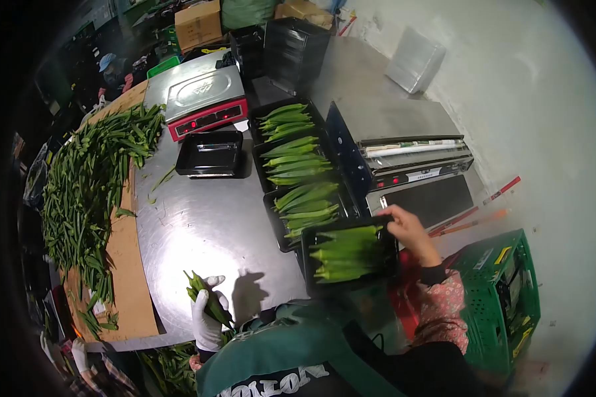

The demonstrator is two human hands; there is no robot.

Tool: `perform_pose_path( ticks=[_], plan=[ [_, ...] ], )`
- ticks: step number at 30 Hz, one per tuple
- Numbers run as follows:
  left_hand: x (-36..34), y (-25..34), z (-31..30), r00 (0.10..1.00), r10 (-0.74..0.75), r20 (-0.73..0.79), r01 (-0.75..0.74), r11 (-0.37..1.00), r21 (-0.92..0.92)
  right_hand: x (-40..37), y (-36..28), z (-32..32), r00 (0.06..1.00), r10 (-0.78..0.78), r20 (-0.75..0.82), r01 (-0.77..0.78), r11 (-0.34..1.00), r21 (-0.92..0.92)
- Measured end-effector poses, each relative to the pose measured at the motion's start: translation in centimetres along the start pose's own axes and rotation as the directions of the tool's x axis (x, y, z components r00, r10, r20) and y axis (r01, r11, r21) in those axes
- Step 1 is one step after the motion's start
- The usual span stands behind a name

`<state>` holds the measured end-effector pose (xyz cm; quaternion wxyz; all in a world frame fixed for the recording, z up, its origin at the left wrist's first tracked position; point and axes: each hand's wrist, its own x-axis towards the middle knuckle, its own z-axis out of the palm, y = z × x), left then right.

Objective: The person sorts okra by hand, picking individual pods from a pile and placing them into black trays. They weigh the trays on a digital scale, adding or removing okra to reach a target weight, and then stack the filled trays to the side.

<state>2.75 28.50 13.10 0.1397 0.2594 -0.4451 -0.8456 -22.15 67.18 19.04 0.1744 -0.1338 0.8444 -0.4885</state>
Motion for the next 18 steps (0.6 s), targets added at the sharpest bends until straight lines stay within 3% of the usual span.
perform_pose_path(
  ticks=[1,4,8,11,14,15,18],
  plan=[
    [-0.1,-0.2,0.5,1.0,-0.004,-0.017,0.004,1.0,-0.014,0.2,1.3,0.2,1.0,-0.007,-0.02,0.004,0.991,-0.134],
    [0.2,-0.7,0.2,0.999,-0.037,0.026,0.037,0.999,-0.019,0.7,2.8,0.9,0.999,-0.02,0.032,0.028,0.962,-0.273],
    [0.2,-0.6,0.4,1.0,-0.02,-0.011,0.019,0.998,-0.054,1.0,4.1,3.1,0.914,-0.406,-0.007,0.348,0.792,-0.502],
    [0.1,-1.4,0.1,0.998,-0.02,-0.065,0.013,0.993,-0.119,0.7,2.2,4.3,0.842,-0.529,-0.106,0.347,0.682,-0.644],
    [-0.1,-2.1,-0.4,0.995,-0.035,-0.09,0.017,0.98,-0.196,-0.3,1.0,5.0,0.892,-0.4,-0.211,0.129,0.671,-0.73],
    [0.0,-2.4,-0.6,0.994,-0.034,-0.103,0.012,0.978,-0.207,-0.4,1.0,5.2,0.921,-0.313,-0.23,0.082,0.735,-0.673],
    [0.2,-3.2,-1.1,0.99,-0.036,-0.138,-0.002,0.965,-0.262,-0.9,0.6,7.5,0.815,-0.546,-0.193,0.259,0.641,-0.722]
  ],
)
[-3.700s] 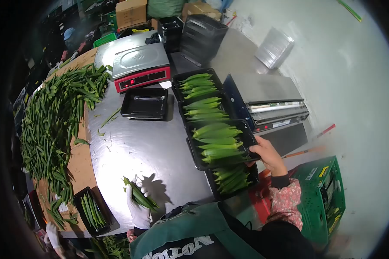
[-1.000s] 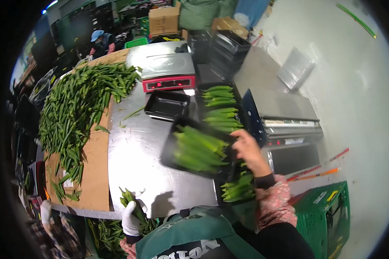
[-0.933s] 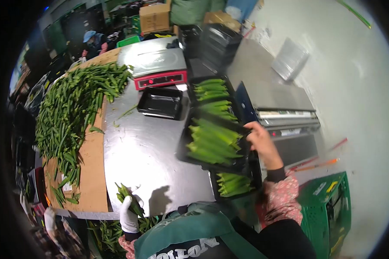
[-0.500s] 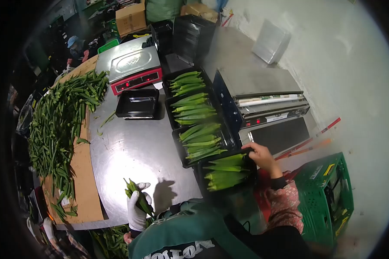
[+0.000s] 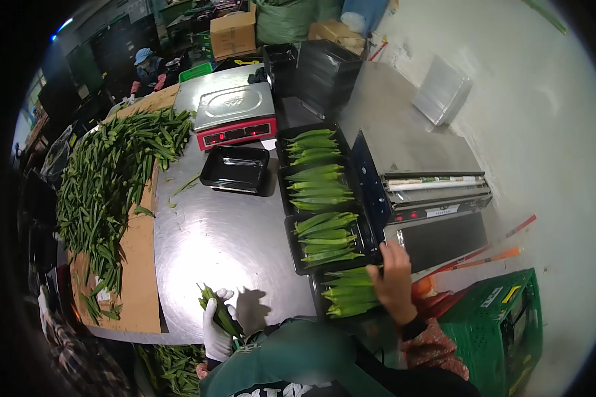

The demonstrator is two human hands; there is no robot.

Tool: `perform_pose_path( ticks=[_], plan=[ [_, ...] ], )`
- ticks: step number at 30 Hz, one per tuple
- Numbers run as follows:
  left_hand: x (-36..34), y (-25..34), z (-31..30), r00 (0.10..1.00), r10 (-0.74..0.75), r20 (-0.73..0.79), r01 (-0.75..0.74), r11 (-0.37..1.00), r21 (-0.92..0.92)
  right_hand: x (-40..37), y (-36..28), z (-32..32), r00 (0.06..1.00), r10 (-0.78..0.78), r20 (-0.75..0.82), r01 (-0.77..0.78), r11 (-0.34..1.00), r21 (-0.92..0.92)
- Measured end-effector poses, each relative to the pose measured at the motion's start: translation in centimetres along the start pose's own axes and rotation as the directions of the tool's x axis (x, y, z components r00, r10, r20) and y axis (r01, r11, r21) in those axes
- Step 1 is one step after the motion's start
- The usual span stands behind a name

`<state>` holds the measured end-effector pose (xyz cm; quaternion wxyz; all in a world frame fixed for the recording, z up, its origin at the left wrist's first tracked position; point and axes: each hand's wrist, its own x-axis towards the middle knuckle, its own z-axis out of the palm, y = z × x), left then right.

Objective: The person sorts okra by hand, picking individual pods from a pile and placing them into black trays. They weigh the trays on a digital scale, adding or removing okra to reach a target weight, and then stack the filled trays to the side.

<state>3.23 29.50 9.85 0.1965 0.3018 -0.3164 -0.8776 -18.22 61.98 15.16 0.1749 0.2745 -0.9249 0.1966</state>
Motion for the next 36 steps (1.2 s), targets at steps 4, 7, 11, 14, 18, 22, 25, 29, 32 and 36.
perform_pose_path(
  ticks=[4,7,11,14,18,22,25,29,32,36],
  plan=[
    [0.3,-0.1,0.5,0.998,0.008,-0.065,-0.012,0.998,-0.062,-2.1,-2.7,2.3,0.976,-0.159,0.15,0.176,0.978,-0.112],
    [0.6,0.3,0.9,0.999,-0.023,-0.038,0.019,0.994,-0.106,-1.7,-1.9,2.9,0.985,-0.124,0.121,0.136,0.986,-0.095],
    [0.9,0.3,0.3,0.998,-0.046,-0.029,0.043,0.993,-0.111,0.3,-2.0,2.0,0.987,-0.11,0.114,0.112,0.994,-0.011],
    [1.4,0.2,-0.6,0.999,-0.047,-0.026,0.043,0.99,-0.134,4.4,-4.4,1.6,0.993,-0.112,0.046,0.105,0.987,0.125],
    [2.4,0.5,-1.0,0.997,-0.076,-0.005,0.073,0.973,-0.219,11.0,-8.7,4.2,0.963,-0.267,0.048,0.23,0.897,0.378],
    [3.9,1.1,-2.2,0.998,-0.053,0.044,0.063,0.96,-0.274,17.9,-14.2,10.5,0.849,-0.522,0.082,0.474,0.821,0.319],
    [4.7,2.2,-3.0,1.0,-0.025,0.006,0.026,0.962,-0.271,21.9,-17.0,17.4,0.794,-0.595,0.126,0.56,0.796,0.228],
    [5.9,3.1,-5.0,1.0,-0.013,-0.023,0.004,0.941,-0.337,25.1,-17.5,26.2,0.773,-0.584,0.247,0.575,0.81,0.115],
    [6.5,3.8,-6.0,0.998,-0.021,-0.062,-0.003,0.93,-0.367,26.1,-17.2,27.8,0.8,-0.53,0.28,0.472,0.845,0.25],
    [8.0,3.3,-8.2,0.996,-0.033,-0.077,0.002,0.928,-0.373,28.1,-16.2,27.4,0.783,-0.38,0.493,0.204,0.905,0.374]
  ],
)
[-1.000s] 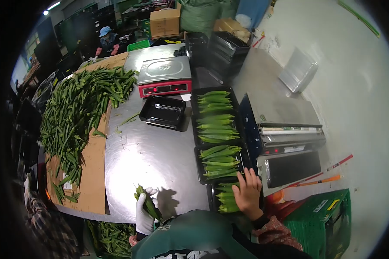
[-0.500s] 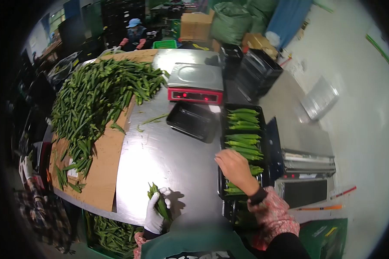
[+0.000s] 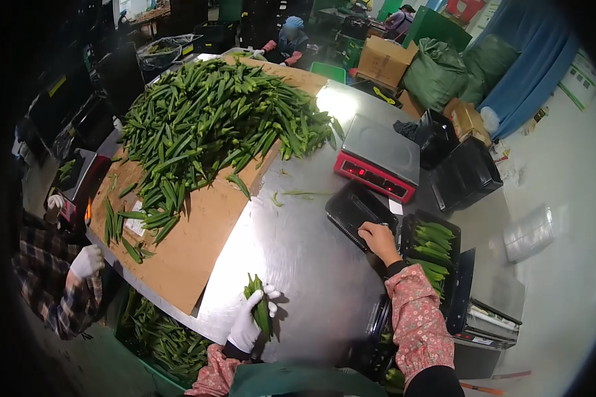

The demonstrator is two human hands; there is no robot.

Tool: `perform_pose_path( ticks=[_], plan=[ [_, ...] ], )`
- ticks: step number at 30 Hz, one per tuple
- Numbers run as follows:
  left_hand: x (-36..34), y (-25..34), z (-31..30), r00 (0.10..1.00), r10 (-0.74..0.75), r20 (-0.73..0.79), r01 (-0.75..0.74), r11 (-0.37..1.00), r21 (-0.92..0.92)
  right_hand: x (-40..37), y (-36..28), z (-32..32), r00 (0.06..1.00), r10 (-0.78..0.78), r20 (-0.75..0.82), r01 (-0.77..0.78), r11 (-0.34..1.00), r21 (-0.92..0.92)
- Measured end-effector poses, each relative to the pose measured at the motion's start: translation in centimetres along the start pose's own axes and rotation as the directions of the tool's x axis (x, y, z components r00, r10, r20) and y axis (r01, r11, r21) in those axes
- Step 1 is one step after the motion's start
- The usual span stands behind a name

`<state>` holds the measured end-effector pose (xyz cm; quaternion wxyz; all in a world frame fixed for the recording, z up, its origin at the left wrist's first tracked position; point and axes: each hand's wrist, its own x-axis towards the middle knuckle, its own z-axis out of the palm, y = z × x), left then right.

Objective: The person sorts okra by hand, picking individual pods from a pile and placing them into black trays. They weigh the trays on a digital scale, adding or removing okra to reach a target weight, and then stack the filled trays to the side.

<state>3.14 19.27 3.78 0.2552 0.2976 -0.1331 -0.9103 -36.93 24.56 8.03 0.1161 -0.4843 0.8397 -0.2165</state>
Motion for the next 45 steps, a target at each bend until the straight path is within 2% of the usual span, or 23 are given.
perform_pose_path(
  ticks=[2,5,8,9,10,12,16,17,18,20,22,25,28,29,31,32,34,35,36,38,39,42,45],
  plan=[
    [0.7,0.3,0.5,1.0,-0.002,0.008,0.002,1.0,-0.002,0.2,0.0,-0.8,0.997,-0.023,0.068,0.022,1.0,0.005],
    [1.3,1.0,1.8,0.998,-0.005,0.057,0.002,0.999,0.049,0.0,0.1,-0.9,0.998,0.05,-0.025,-0.053,0.99,-0.128],
    [0.9,1.6,3.0,0.997,0.021,0.076,-0.028,0.995,0.092,0.8,1.0,-0.5,0.912,-0.049,-0.408,-0.097,0.939,-0.331],
    [0.6,1.7,3.0,0.996,0.035,0.079,-0.043,0.993,0.106,1.0,0.3,-1.4,0.891,-0.063,-0.45,-0.132,0.912,-0.388],
    [0.4,1.8,3.0,0.995,0.052,0.082,-0.062,0.991,0.12,0.8,-1.4,-2.3,0.812,-0.167,-0.56,-0.041,0.939,-0.341],
    [0.2,1.7,2.4,0.997,0.044,0.066,-0.048,0.997,0.053,-0.2,-5.6,-4.1,0.738,-0.309,-0.6,0.078,0.922,-0.378],
    [-1.8,1.3,2.7,0.996,0.075,0.045,-0.072,0.996,-0.057,-4.1,-11.1,-1.1,0.777,-0.571,-0.264,0.419,0.783,-0.46],
    [-2.3,1.4,3.2,0.994,0.097,0.056,-0.094,0.994,-0.052,-5.6,-12.3,0.9,0.772,-0.599,-0.216,0.496,0.778,-0.385],
    [-2.6,1.4,3.2,0.992,0.106,0.073,-0.101,0.992,-0.069,-7.1,-12.6,2.8,0.779,-0.625,-0.055,0.574,0.745,-0.34],
    [-3.1,1.6,3.3,0.986,0.125,0.114,-0.114,0.988,-0.101,-10.1,-13.4,4.7,0.656,-0.718,0.233,0.754,0.637,-0.16],
    [-3.8,2.1,3.9,0.975,0.157,0.155,-0.153,0.987,-0.04,-12.4,-13.3,6.2,0.575,-0.757,0.311,0.809,0.581,-0.083],
    [-4.5,3.5,5.2,0.979,0.129,0.158,-0.154,0.975,0.16,-14.3,-12.7,6.5,0.55,-0.752,0.364,0.818,0.573,-0.051],
    [-2.9,3.9,7.5,0.986,0.114,0.12,-0.162,0.813,0.56,-15.1,-12.4,6.1,0.519,-0.774,0.363,0.839,0.542,-0.046],
    [-1.4,3.5,7.2,0.976,0.132,0.174,-0.215,0.713,0.668,-15.2,-12.6,6.0,0.506,-0.781,0.366,0.848,0.529,-0.045],
    [1.6,2.3,6.6,0.943,0.183,0.276,-0.304,0.145,0.942,-15.3,-13.2,5.8,0.485,-0.79,0.374,0.861,0.507,-0.045],
    [2.8,1.8,6.4,0.916,0.191,0.352,-0.322,-0.173,0.931,-15.5,-13.4,5.7,0.479,-0.792,0.379,0.865,0.5,-0.048],
    [4.9,0.2,4.6,0.892,0.082,0.445,-0.386,-0.374,0.843,-15.7,-13.4,5.8,0.472,-0.792,0.387,0.87,0.491,-0.056],
    [5.9,-0.9,3.3,0.865,0.039,0.5,-0.443,-0.411,0.797,-15.9,-13.3,5.8,0.47,-0.796,0.382,0.869,0.493,-0.042],
    [5.3,-1.0,4.2,0.877,0.007,0.48,-0.411,-0.506,0.759,-16.1,-13.2,5.8,0.47,-0.798,0.377,0.867,0.497,-0.029],
    [5.3,-1.2,4.4,0.82,-0.045,0.571,-0.492,-0.566,0.662,-16.2,-12.7,5.9,0.485,-0.79,0.374,0.852,0.523,0.001],
    [4.3,-0.5,5.7,0.839,-0.069,0.54,-0.47,-0.591,0.655,-16.2,-12.6,6.0,0.506,-0.784,0.36,0.835,0.549,0.021],
    [4.2,-0.2,5.0,0.753,0.077,0.653,-0.53,-0.517,0.672,-16.0,-11.6,6.4,0.553,-0.715,0.429,0.794,0.608,-0.01],
    [3.6,0.9,4.9,0.69,0.351,0.633,-0.583,-0.25,0.773,-15.2,-12.2,6.0,0.598,-0.661,0.454,0.762,0.645,-0.064]
  ],
)
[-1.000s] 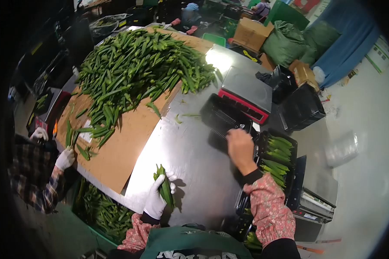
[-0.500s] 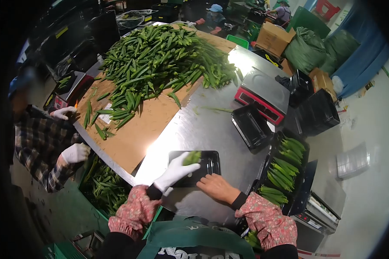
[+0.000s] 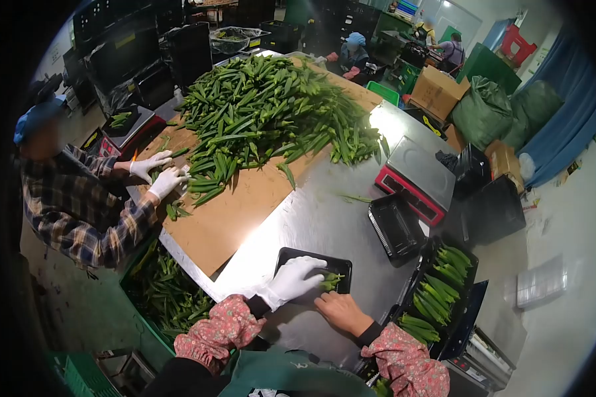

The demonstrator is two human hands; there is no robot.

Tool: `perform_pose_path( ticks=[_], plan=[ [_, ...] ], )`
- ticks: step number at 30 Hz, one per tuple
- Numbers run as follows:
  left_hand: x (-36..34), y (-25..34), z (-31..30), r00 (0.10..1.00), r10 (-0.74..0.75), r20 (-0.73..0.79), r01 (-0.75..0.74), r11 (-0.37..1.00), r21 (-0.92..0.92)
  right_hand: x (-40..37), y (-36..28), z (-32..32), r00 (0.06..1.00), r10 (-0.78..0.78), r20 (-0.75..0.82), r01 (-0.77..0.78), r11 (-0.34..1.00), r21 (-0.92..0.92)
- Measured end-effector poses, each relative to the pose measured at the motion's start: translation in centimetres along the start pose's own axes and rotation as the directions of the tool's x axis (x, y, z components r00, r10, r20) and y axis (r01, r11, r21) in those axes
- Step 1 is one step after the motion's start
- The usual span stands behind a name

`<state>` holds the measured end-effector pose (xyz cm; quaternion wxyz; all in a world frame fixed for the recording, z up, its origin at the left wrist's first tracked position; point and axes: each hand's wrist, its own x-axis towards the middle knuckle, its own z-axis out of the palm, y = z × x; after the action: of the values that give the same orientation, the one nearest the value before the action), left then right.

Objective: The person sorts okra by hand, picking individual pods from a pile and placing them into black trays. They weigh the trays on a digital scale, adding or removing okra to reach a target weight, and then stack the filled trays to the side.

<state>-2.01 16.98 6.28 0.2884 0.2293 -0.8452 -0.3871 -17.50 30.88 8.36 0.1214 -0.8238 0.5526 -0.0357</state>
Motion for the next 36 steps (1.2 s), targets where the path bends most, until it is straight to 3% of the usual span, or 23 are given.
perform_pose_path(
  ticks=[3,5,7,9,14,17,19,20,22,23,25,27,28,32,36],
  plan=[
    [-0.1,-0.5,-1.1,0.944,-0.194,-0.269,0.118,0.954,-0.274,0.4,0.0,-0.6,0.999,0.05,-0.019,-0.05,0.999,0.016],
    [0.0,-1.9,-1.5,0.844,-0.497,-0.201,0.328,0.776,-0.539,0.4,0.1,-0.7,0.997,0.053,-0.053,-0.051,0.998,0.025],
    [0.4,-4.6,-1.0,0.801,-0.55,-0.237,0.185,0.604,-0.775,0.2,0.4,-0.8,0.995,0.094,-0.019,-0.093,0.994,0.066],
    [0.8,-6.2,-1.5,0.761,-0.629,-0.159,0.225,0.484,-0.846,0.5,0.1,-2.0,0.99,0.138,0.004,-0.137,0.983,0.123],
    [2.9,-7.9,-2.8,0.726,-0.687,-0.026,0.217,0.264,-0.94,4.6,0.9,-4.5,0.945,0.169,-0.28,-0.089,0.958,0.274],
    [4.7,-8.5,-3.7,0.769,-0.639,-0.029,0.155,0.23,-0.961,9.7,2.0,-5.9,0.915,0.315,-0.253,-0.174,0.873,0.456],
    [5.7,-9.1,-4.3,0.808,-0.588,-0.036,0.106,0.206,-0.973,14.0,2.8,-6.6,0.887,0.462,-0.013,-0.349,0.688,0.636],
    [6.0,-9.2,-4.6,0.819,-0.573,-0.029,0.103,0.197,-0.975,16.6,2.6,-7.3,0.871,0.49,0.044,-0.354,0.563,0.747],
    [5.9,-12.1,-3.2,0.848,-0.522,-0.092,0.114,0.349,-0.93,22.0,3.3,-6.4,0.873,0.487,0.045,-0.285,0.432,0.856],
    [5.8,-14.0,-2.0,0.862,-0.493,-0.122,0.116,0.424,-0.898,24.8,3.4,-6.7,0.879,0.473,0.067,-0.333,0.507,0.795],
    [6.5,-15.6,-1.0,0.828,-0.552,-0.097,-0.064,0.08,-0.995,30.3,3.3,-7.2,0.886,0.452,0.104,-0.384,0.588,0.712],
    [6.4,-12.5,-3.4,0.76,-0.648,-0.041,-0.234,-0.215,-0.948,35.4,3.5,-6.5,0.888,0.447,0.111,-0.389,0.599,0.7],
    [5.4,-14.7,-1.7,0.775,-0.62,-0.124,-0.232,-0.097,-0.968,37.8,3.9,-5.5,0.888,0.45,0.097,-0.382,0.602,0.701],
    [5.9,-16.6,0.3,0.787,-0.598,-0.153,-0.254,-0.089,-0.963,45.8,3.4,-1.4,0.83,0.558,0.01,-0.419,0.611,0.672],
    [6.5,-16.8,0.7,0.763,-0.637,-0.108,-0.218,-0.096,-0.971,48.6,3.4,3.1,0.8,0.564,-0.204,-0.436,0.781,0.446]
  ],
)
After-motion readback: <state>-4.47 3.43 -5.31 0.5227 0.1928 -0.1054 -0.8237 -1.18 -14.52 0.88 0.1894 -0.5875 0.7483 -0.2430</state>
